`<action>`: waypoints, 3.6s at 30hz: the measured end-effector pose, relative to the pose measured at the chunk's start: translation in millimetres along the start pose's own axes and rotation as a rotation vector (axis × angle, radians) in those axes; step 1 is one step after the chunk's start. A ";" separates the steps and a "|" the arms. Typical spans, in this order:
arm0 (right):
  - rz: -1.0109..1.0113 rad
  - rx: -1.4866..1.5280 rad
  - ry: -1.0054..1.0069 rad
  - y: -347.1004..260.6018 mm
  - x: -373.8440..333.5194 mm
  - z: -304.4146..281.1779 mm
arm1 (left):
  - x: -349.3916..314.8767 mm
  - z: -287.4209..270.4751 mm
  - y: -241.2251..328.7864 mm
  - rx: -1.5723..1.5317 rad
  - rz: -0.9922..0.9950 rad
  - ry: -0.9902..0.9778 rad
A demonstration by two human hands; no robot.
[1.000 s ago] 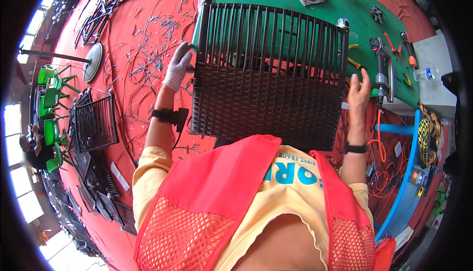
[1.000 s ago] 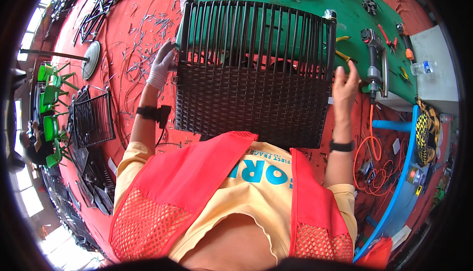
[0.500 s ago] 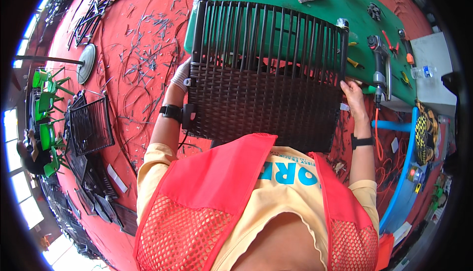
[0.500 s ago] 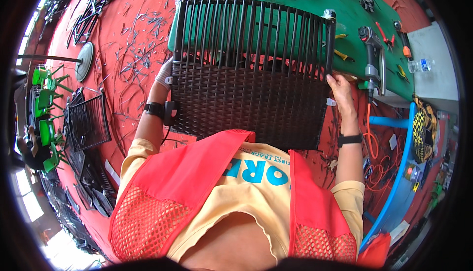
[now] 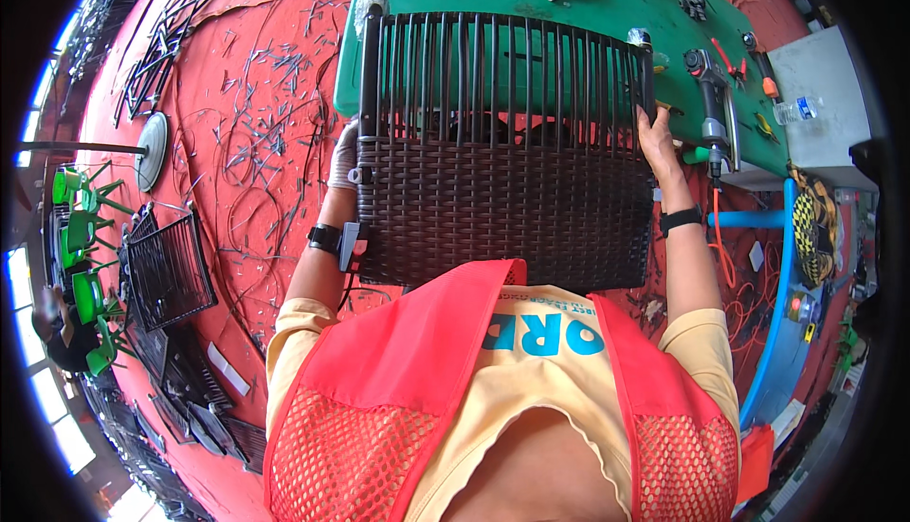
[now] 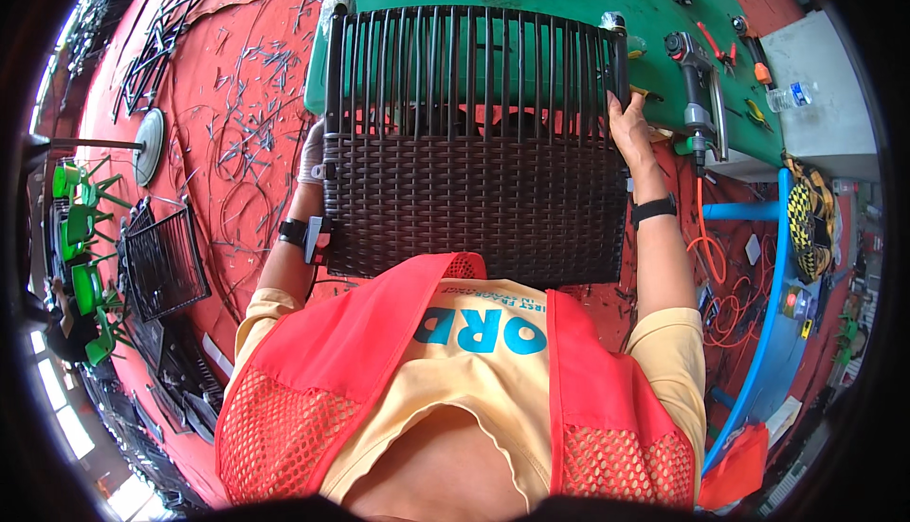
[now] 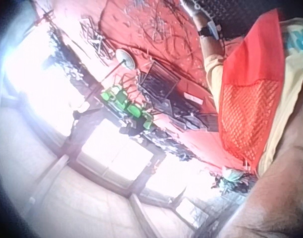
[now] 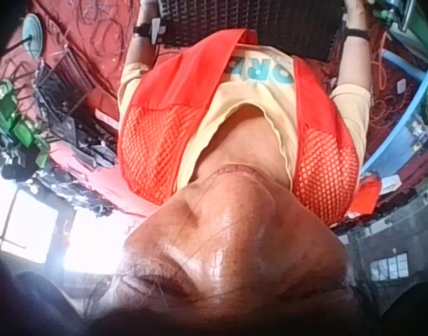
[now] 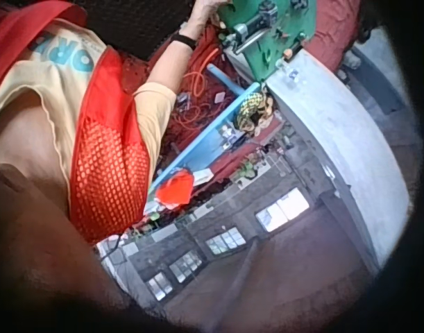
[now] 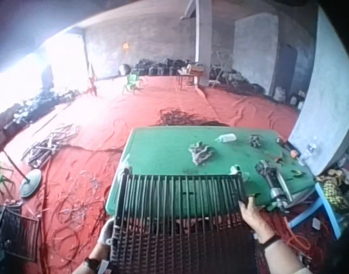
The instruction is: The person weaves a dark synthetic strip through the vertical slats of a chair backrest, threading and pulling it into place. They repeatedly adjust the strip and inspect the weave while working at a green workbench in a workshop.
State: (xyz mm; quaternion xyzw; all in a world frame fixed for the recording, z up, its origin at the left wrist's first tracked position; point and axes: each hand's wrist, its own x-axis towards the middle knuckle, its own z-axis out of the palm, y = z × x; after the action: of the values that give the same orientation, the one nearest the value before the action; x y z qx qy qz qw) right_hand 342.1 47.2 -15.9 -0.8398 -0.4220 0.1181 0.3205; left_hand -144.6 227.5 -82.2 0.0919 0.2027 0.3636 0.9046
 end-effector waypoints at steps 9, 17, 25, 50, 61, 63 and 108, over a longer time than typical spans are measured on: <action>-0.039 -0.018 -0.019 5.1 -1.2 -2.4 | -10.2 -23.0 -15.0 0.098 0.263 -0.020; 0.009 0.002 -0.017 8.1 -4.9 -7.2 | -10.4 -3.4 -1.4 0.344 0.281 0.083; 0.101 -0.243 -0.036 19.9 -9.0 -15.0 | -37.3 31.2 5.5 0.835 0.792 0.606; 0.180 0.037 -0.187 45.1 -19.7 -18.5 | -55.1 47.5 1.8 1.256 0.936 0.441; 0.126 -0.060 -0.273 33.1 -17.8 -26.6 | -52.9 13.7 37.7 1.245 0.345 0.806; 0.163 -0.238 -0.254 8.8 -21.9 -33.1 | -63.0 34.1 33.6 0.848 0.492 0.477; -0.612 -0.286 -0.448 -202.3 -65.1 105.6 | -27.4 35.6 -11.3 -0.201 0.640 0.446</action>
State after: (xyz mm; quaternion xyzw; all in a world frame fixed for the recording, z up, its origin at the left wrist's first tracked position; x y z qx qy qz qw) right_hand 124.3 131.1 27.5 -0.6649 -0.7241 0.1374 0.1210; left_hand -140.1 199.7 -45.4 -0.0196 0.3185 0.6560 0.6840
